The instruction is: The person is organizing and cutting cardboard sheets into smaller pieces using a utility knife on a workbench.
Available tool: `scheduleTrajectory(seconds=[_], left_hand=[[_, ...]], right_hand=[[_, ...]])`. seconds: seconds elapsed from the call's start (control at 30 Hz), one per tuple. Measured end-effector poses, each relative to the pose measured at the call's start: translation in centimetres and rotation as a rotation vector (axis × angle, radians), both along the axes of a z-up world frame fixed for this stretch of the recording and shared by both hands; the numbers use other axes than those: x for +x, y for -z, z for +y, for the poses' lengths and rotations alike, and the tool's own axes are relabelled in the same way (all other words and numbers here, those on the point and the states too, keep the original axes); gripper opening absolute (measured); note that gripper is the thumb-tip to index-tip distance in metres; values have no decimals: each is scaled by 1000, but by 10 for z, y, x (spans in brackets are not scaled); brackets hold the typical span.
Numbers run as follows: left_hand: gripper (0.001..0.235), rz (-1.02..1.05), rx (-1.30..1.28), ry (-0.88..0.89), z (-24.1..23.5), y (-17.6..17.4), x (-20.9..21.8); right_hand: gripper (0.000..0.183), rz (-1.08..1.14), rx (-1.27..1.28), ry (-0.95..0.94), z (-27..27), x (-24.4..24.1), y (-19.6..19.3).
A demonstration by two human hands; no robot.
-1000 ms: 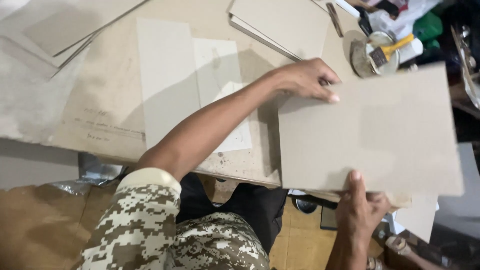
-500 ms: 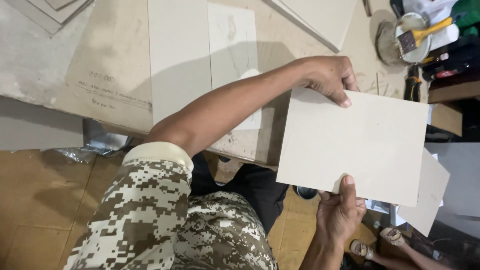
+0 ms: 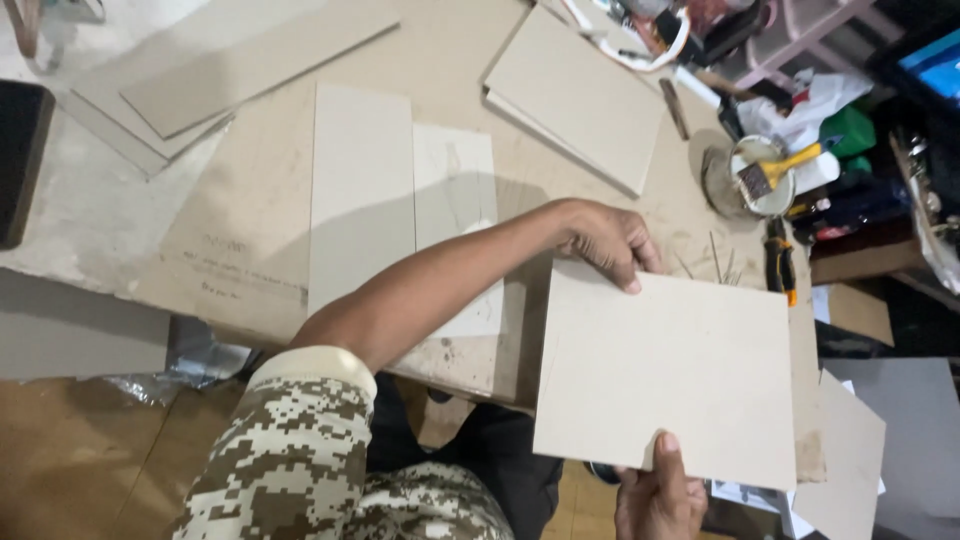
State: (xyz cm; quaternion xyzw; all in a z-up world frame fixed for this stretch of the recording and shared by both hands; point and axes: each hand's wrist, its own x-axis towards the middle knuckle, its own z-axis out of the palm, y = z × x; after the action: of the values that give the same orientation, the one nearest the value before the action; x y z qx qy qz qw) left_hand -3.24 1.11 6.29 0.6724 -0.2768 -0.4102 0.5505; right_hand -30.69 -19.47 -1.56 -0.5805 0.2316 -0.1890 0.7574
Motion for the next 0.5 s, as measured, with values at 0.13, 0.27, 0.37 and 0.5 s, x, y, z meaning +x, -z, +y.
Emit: scheduleTrajectory(seconds=[0.13,0.27,0.37,0.5], left_hand=[[41,41,-32,60,-6,13,10],[41,31,-32,67,-6,11,8],[34,-170,-217,211,-32,63,39],[33,-192,22,66,0,4,-2]], right_hand=[[19,-1,16,-58,-11,-3,11],[19,-30,14,-47,0,-5,3],[62,-49,-4,-15,32,6,-22],[25,-48,-8,-135,13,-5,-9]])
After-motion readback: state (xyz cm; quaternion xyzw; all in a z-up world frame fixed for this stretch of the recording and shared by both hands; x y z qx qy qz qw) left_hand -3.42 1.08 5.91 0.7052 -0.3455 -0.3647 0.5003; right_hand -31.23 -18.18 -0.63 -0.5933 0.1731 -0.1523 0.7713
